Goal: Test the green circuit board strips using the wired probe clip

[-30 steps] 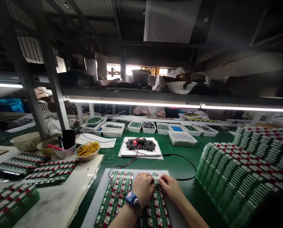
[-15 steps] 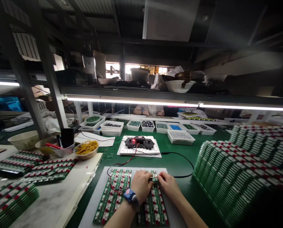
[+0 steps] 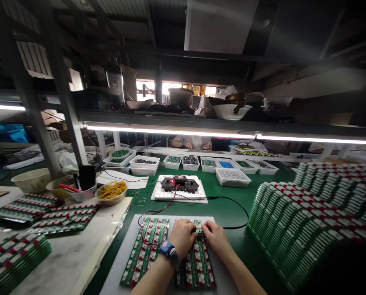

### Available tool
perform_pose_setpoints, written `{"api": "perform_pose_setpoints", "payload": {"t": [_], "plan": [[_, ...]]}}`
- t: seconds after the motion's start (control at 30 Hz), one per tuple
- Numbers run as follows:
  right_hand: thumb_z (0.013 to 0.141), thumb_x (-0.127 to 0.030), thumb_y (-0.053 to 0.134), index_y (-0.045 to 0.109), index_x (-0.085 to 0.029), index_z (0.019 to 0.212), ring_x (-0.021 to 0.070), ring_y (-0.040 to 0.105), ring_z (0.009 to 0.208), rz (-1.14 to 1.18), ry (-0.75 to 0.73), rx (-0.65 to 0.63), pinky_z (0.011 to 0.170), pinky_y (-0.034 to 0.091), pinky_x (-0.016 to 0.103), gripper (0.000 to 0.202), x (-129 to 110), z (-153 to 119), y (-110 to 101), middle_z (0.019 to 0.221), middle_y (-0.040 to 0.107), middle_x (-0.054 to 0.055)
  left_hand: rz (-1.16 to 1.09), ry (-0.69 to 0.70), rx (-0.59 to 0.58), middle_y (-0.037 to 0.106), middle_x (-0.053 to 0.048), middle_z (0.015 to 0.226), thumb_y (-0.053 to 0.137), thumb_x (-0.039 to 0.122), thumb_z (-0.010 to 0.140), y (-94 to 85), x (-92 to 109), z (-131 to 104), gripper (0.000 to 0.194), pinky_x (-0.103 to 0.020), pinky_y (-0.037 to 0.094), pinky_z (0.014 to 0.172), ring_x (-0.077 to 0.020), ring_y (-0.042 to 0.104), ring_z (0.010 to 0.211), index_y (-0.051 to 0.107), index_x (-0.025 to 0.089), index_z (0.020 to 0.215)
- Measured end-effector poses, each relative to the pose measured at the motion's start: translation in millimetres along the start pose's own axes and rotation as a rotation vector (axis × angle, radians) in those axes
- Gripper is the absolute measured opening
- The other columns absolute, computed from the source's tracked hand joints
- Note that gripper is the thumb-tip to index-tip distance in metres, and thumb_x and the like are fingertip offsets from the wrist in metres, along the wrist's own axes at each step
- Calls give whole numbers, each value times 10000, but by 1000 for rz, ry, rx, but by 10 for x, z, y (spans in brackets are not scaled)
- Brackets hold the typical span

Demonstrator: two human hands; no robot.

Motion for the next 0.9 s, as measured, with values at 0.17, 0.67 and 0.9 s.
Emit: {"api": "perform_pose_setpoints", "payload": {"t": [0.17, 0.67, 0.9], "plan": [[852, -368, 396, 512, -220, 651, 187, 563, 644, -12, 9, 24, 604, 350, 253, 275, -11, 40, -27, 624, 597, 7, 16, 12, -2, 663, -47, 995, 563, 253, 850, 22, -19, 100, 213, -305, 400, 914, -214, 559, 1012, 717, 246, 997], [845, -261, 475, 596, -200, 701, 171, 592, 674, 3, 66, 43, 605, 375, 228, 198, -57, 23, -72, 673, 650, 5, 152, 35, 68, 659, -69, 962, 597, 240, 838, -59, 103, 82, 156, -344, 367, 923, -251, 500, 1028, 714, 200, 934], [799, -291, 485, 550, -196, 670, 115, 504, 430, 275, 94, -83, 417, 374, 199, 173, -39, -32, -102, 580, 576, -31, 183, 66, 12, 661, -59, 948, 592, 254, 842, -192, 241, 23, 141, -374, 368, 895, -259, 509, 1004, 719, 233, 902]]}}
Point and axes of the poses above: each hand's wrist, its own z-axis towards the middle knuckle, its own y-axis out of the palm, x = y × z, the point moved 8 cm from there along z, towards the middle knuckle
